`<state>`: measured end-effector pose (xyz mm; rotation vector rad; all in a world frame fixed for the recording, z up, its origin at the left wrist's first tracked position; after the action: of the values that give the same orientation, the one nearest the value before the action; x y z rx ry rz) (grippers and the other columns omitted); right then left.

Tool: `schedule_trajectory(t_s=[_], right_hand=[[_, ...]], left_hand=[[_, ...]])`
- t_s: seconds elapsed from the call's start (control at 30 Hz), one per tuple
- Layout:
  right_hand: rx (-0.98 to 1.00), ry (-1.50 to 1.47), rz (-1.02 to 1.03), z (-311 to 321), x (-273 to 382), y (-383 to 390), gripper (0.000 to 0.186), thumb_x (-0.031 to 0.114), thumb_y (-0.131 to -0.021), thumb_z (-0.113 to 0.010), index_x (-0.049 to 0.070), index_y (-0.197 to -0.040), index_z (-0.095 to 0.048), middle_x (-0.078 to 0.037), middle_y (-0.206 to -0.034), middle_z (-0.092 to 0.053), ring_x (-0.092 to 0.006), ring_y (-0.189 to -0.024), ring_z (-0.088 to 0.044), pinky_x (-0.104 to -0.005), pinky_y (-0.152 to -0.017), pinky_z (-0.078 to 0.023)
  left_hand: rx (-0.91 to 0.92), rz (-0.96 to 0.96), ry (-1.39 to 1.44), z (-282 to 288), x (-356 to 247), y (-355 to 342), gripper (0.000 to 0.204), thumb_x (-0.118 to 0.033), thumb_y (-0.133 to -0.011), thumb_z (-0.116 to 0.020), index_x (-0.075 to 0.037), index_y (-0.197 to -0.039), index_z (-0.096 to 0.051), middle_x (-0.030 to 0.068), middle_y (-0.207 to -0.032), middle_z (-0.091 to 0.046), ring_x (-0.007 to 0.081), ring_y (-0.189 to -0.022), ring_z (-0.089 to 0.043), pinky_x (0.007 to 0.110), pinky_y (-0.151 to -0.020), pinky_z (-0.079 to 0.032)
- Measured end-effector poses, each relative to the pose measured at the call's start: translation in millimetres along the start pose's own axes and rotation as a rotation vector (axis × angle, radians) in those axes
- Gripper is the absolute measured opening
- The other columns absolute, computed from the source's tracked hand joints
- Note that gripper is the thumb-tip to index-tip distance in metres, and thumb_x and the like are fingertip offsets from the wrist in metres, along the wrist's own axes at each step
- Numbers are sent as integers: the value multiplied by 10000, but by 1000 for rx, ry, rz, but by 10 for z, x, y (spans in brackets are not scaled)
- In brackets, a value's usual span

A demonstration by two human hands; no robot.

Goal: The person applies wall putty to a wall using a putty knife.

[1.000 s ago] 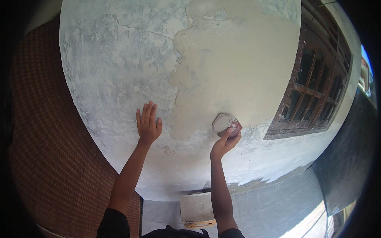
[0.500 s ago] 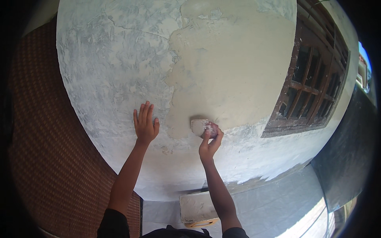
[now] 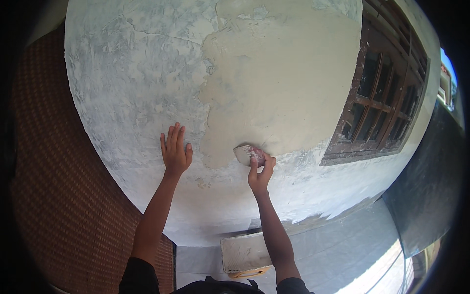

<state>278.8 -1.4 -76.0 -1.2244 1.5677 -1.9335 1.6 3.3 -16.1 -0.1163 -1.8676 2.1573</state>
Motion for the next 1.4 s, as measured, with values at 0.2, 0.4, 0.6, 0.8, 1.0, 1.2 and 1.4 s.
schedule_trajectory(t_s=[0.2,0.4,0.6,0.8,1.0,1.2,1.4], right_hand=[[-639,-565,-558,388,-308,-97,315,174,-986,-583,15,-1236,-476,-83,-1099,-571,-127,-976,-542,-280,-866,-447],[-311,-318,-428,209,-373,-86,373,183,-990,-559,-26,-1282,-456,-110,-1165,-537,-163,-977,-529,-301,-876,-430],[-399,-542,-414,246,-213,-77,347,165,-983,-574,-13,-1259,-464,-85,-1117,-553,-140,-1005,-518,-283,-902,-419],[-678,-461,-590,384,-348,-93,344,219,-991,-579,7,-1245,-484,-76,-1096,-557,-114,-940,-531,-253,-756,-477],[-252,-130,-235,265,-221,-115,353,201,-990,-577,-2,-1260,-475,-103,-1102,-573,-156,-930,-572,-283,-781,-492],[-231,-90,-181,325,-249,-46,350,200,-992,-571,-8,-1254,-467,-106,-1085,-574,-157,-907,-574,-284,-751,-497],[-659,-511,-560,441,-334,-54,370,176,-964,-594,-23,-1255,-483,-122,-1165,-556,-170,-1023,-542,-285,-903,-411]], left_hand=[[-1,-6,-15,7,-2,14,488,-236,-929,-488,-84,-1393,-499,74,-1478,-454,232,-1382,-398,495,-1153,-227],[33,-31,8,-10,3,13,512,-232,-934,-475,-40,-1407,-443,133,-1481,-425,310,-1384,-381,542,-1149,-195],[26,-37,-1,-27,4,26,521,-229,-930,-477,-42,-1415,-435,134,-1484,-420,306,-1391,-369,539,-1152,-190],[41,-24,0,-17,11,31,524,-223,-928,-483,-45,-1418,-431,125,-1487,-418,303,-1393,-365,539,-1153,-190],[32,-27,10,-12,19,18,519,-220,-927,-486,-46,-1413,-435,123,-1482,-425,306,-1387,-375,540,-1152,-191],[11,-22,7,-25,-17,-3,500,-228,-926,-490,-59,-1396,-473,103,-1476,-444,272,-1385,-387,517,-1153,-206],[21,-12,0,-14,3,16,498,-228,-929,-486,-61,-1398,-474,101,-1477,-445,270,-1383,-390,516,-1151,-211]])
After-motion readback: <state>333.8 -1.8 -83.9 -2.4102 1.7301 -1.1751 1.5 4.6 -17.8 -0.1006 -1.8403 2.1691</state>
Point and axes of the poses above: each hand's wrist, its own y-axis away from the middle knuckle, its own z-axis out of the back of the hand, x = y × z, the point moved 4 cm from there along -y, towards the middle knuckle
